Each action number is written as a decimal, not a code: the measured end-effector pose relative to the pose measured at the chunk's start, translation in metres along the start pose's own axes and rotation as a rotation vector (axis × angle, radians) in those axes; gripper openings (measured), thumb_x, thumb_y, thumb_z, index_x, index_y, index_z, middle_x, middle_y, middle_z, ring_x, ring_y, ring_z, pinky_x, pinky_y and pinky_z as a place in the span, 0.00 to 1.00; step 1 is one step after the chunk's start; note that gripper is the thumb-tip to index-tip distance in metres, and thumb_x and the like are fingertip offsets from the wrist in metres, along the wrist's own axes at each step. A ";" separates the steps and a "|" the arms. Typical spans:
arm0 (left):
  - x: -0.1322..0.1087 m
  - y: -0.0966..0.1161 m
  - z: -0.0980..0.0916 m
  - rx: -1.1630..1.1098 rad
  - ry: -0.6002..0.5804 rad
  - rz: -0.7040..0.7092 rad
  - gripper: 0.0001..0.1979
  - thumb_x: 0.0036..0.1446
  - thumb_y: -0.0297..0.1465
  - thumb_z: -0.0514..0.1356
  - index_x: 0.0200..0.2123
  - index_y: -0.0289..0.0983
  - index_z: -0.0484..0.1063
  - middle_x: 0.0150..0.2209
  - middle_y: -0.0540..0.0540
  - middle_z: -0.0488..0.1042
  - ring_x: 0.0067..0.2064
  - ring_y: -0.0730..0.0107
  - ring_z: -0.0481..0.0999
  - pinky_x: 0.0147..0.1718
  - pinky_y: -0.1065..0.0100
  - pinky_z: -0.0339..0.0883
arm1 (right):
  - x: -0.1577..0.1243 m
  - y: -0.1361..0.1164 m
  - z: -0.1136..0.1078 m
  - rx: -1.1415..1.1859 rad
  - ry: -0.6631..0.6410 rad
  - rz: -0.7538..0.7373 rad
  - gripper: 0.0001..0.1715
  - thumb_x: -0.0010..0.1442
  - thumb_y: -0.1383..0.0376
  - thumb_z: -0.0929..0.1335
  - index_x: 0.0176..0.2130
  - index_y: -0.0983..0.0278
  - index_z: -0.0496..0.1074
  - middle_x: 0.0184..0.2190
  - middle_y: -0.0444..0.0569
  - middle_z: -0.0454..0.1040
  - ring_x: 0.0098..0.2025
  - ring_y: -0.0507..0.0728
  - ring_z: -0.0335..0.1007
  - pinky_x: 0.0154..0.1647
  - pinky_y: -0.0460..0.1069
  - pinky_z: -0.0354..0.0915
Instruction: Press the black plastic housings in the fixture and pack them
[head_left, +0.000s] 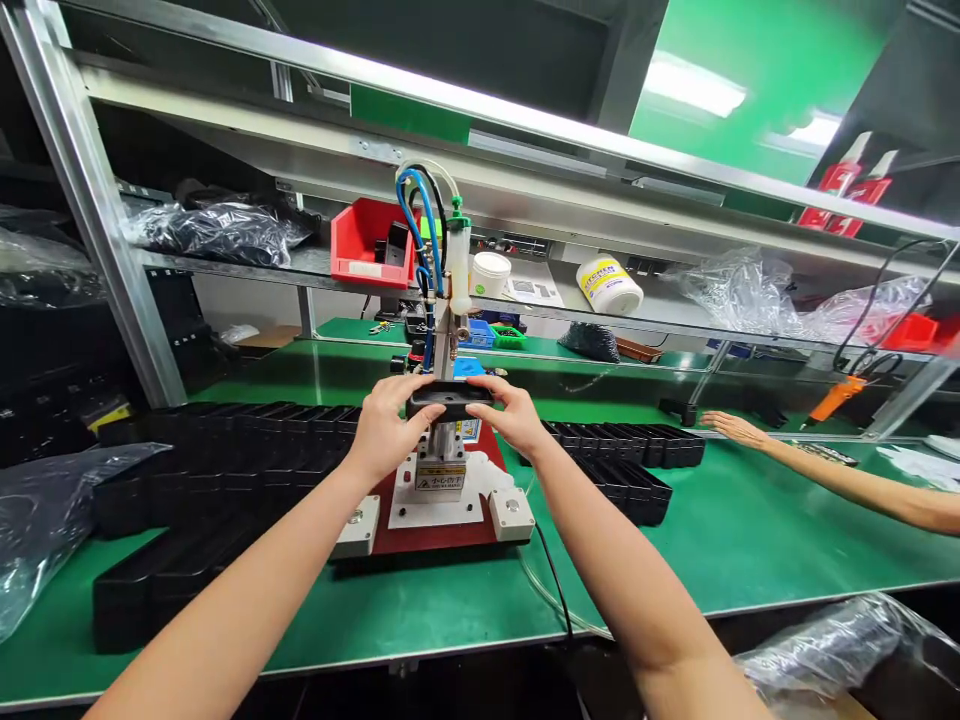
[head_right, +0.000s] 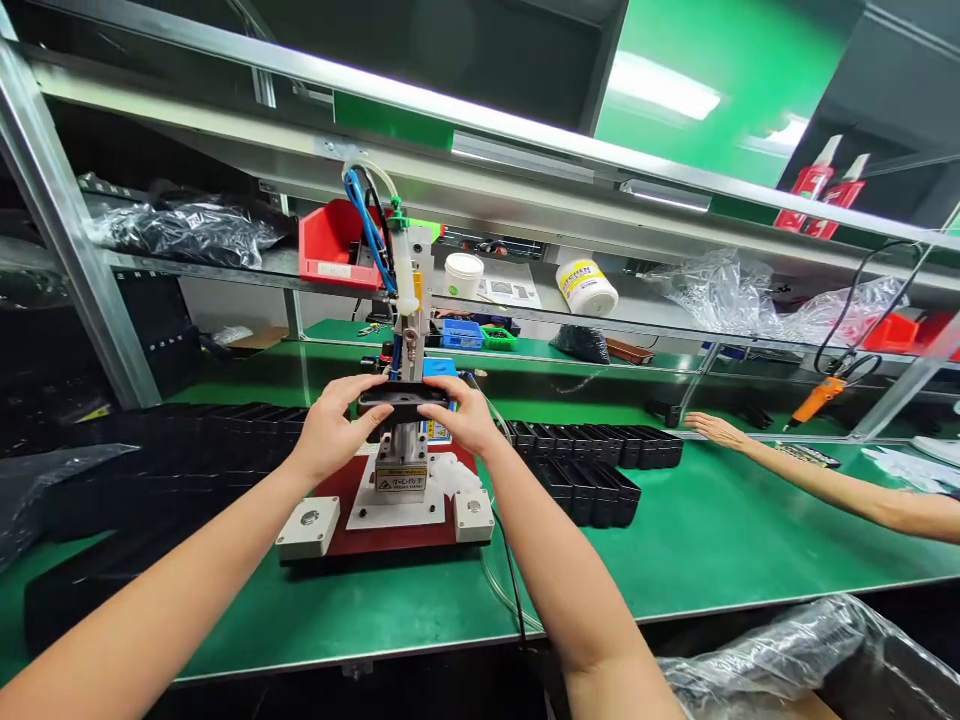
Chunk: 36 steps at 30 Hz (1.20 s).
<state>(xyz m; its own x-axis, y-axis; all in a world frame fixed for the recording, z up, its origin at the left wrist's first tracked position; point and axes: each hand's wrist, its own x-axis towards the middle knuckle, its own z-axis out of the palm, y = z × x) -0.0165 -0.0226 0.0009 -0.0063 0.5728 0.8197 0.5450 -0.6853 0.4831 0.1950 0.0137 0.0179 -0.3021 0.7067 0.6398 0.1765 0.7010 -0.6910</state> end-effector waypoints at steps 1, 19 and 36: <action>0.006 -0.006 0.004 -0.019 -0.004 -0.032 0.20 0.53 0.44 0.61 0.46 0.41 0.75 0.48 0.44 0.75 0.53 0.57 0.70 0.55 0.54 0.61 | 0.008 0.007 0.000 -0.001 0.007 0.015 0.28 0.47 0.49 0.75 0.44 0.61 0.77 0.46 0.51 0.75 0.52 0.63 0.67 0.56 0.58 0.61; 0.000 -0.022 0.050 -0.083 0.260 -0.291 0.21 0.62 0.39 0.48 0.50 0.36 0.72 0.27 0.49 0.71 0.27 0.72 0.67 0.30 0.70 0.63 | 0.017 0.042 0.047 0.036 0.398 -0.050 0.20 0.62 0.59 0.59 0.40 0.61 0.77 0.42 0.49 0.75 0.48 0.58 0.68 0.53 0.52 0.62; 0.008 -0.054 0.060 -0.003 0.351 -0.274 0.20 0.49 0.28 0.45 0.33 0.34 0.77 0.34 0.51 0.77 0.31 0.73 0.66 0.28 0.72 0.56 | 0.012 0.036 0.063 -0.065 0.474 0.273 0.16 0.61 0.64 0.60 0.40 0.58 0.77 0.32 0.41 0.74 0.34 0.56 0.69 0.40 0.48 0.63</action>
<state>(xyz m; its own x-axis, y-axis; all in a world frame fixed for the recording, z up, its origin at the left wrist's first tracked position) 0.0038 0.0460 -0.0374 -0.4347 0.5463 0.7160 0.4809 -0.5314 0.6974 0.1394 0.0414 -0.0207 0.2151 0.8189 0.5322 0.2509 0.4803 -0.8404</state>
